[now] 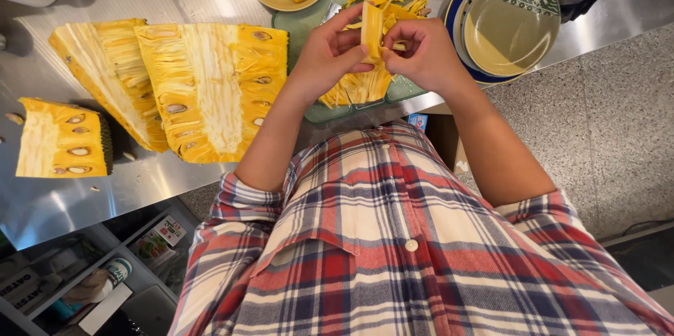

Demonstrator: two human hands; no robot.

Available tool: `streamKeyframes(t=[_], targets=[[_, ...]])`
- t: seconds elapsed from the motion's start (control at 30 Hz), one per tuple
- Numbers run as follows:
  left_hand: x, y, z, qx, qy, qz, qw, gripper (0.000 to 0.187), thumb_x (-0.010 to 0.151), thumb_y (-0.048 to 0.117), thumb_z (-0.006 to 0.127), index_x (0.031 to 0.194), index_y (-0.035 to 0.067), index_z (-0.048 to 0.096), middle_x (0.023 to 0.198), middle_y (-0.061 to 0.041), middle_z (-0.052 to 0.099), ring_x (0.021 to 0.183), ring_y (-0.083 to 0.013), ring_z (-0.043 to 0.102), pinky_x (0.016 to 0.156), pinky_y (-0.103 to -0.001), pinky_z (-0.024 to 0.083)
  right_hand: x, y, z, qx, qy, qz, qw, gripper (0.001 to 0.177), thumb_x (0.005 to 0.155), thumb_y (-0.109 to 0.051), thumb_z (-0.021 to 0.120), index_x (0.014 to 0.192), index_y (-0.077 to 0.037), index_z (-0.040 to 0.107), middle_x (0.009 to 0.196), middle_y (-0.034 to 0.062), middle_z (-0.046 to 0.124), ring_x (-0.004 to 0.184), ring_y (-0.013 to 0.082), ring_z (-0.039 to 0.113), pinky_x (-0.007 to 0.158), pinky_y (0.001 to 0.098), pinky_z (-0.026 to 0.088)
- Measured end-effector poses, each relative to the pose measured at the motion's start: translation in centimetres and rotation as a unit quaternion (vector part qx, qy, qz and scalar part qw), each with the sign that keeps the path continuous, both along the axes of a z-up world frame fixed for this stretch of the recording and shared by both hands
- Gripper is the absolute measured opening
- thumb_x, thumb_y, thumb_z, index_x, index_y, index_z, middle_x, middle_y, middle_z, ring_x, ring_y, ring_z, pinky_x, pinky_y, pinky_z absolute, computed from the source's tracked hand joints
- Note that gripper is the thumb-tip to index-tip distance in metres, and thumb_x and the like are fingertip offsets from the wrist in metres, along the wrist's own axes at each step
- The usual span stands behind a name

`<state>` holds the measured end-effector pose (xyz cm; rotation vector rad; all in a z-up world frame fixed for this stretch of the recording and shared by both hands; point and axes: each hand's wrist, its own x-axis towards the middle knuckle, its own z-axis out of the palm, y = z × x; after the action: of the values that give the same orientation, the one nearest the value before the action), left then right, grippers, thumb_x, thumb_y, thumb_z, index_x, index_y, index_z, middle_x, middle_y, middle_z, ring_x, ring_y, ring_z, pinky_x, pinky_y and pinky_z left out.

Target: The person pulls yellow jackfruit pods from cut sections of the fruit on a cutting board, strips the stringy rind away by hand, squeezes seeds out of the pods, and places the seedless flesh into a bowl. A knife rests on the board while the person works the pods one at a time with both hands.

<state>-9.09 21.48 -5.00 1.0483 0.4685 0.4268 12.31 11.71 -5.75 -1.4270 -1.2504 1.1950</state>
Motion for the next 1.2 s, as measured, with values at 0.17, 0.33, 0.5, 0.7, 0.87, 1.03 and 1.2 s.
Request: streamKeyframes(t=[0.17,0.33,0.5,0.7,0.87,1.03,1.2], targets=[[1.5,-1.3,-0.5,0.051,0.062,0.05,0.995,0.06,0.103,0.001,0.068,0.154,0.008,0.039,0.128,-0.011,0.071,0.115,-0.0154,0.071,0.092,-0.031,0.064,-0.7,-0.7,2.4,0.074,-0.134,-0.019,0.988,0.012,0.09,-0.002,0.079,0.092,0.003,0.068,0.082,0.0022,0.066,0.073,0.0048,0.063,0.066,0.0243,0.056],[1.5,-1.1,2.2,0.081,0.008,0.01,0.997,0.058,0.106,-0.001,0.065,0.157,0.009,0.039,0.135,-0.008,0.067,0.12,-0.0133,0.067,0.099,-0.03,0.062,1.6,-1.1,-0.4,0.068,0.032,-0.018,0.997,0.01,0.093,0.002,0.075,0.096,0.004,0.066,0.089,0.0056,0.07,0.081,0.0107,0.07,0.073,0.0269,0.063],[1.5,-1.5,1.2,0.029,-0.009,0.024,0.999,0.061,0.101,-0.006,0.063,0.152,0.014,0.037,0.131,-0.008,0.065,0.126,-0.0154,0.067,0.098,-0.033,0.063,3.4,-1.2,-2.9,-0.01,0.215,-0.033,0.976,0.004,0.098,0.002,0.068,0.1,0.005,0.066,0.086,0.0111,0.071,0.071,0.0176,0.072,0.066,0.0312,0.062],[2.7,-2.2,-0.8,-0.038,-0.041,0.141,0.988,0.047,0.107,0.0,0.061,0.147,0.015,0.041,0.133,-0.014,0.068,0.121,-0.0218,0.07,0.098,-0.039,0.065,4.3,-1.6,-6.4,0.04,0.336,-0.024,0.941,0.004,0.1,0.0,0.067,0.099,0.003,0.064,0.087,0.0127,0.07,0.07,0.0202,0.069,0.067,0.0353,0.062],[1.5,-1.8,-0.9,-0.127,-0.05,0.324,0.936,0.042,0.104,0.006,0.061,0.14,0.015,0.042,0.131,-0.015,0.067,0.118,-0.0267,0.072,0.089,-0.042,0.066,6.0,-0.7,-4.6,0.053,0.266,0.0,0.963,0.008,0.101,-0.005,0.069,0.099,0.001,0.062,0.091,0.0115,0.071,0.075,0.0205,0.072,0.071,0.0352,0.063],[0.6,-2.7,-0.8,-0.07,-0.055,0.352,0.932,0.039,0.106,0.006,0.06,0.139,0.014,0.042,0.138,-0.014,0.066,0.123,-0.0251,0.07,0.09,-0.04,0.067,6.8,1.6,-4.4,0.001,-0.027,0.013,1.0,0.012,0.101,-0.011,0.07,0.105,-0.002,0.065,0.095,0.007,0.072,0.083,0.0191,0.074,0.073,0.0324,0.061],[1.2,-3.8,-1.5,0.088,-0.03,0.363,0.927,0.043,0.109,-0.003,0.063,0.144,0.012,0.044,0.139,-0.005,0.056,0.128,-0.0224,0.07,0.098,-0.033,0.063,5.5,1.9,-3.5,0.203,-0.394,0.066,0.894,0.01,0.094,-0.014,0.08,0.102,-0.01,0.079,0.109,0.0098,0.071,0.105,0.034,0.062,0.091,0.0441,0.05]])
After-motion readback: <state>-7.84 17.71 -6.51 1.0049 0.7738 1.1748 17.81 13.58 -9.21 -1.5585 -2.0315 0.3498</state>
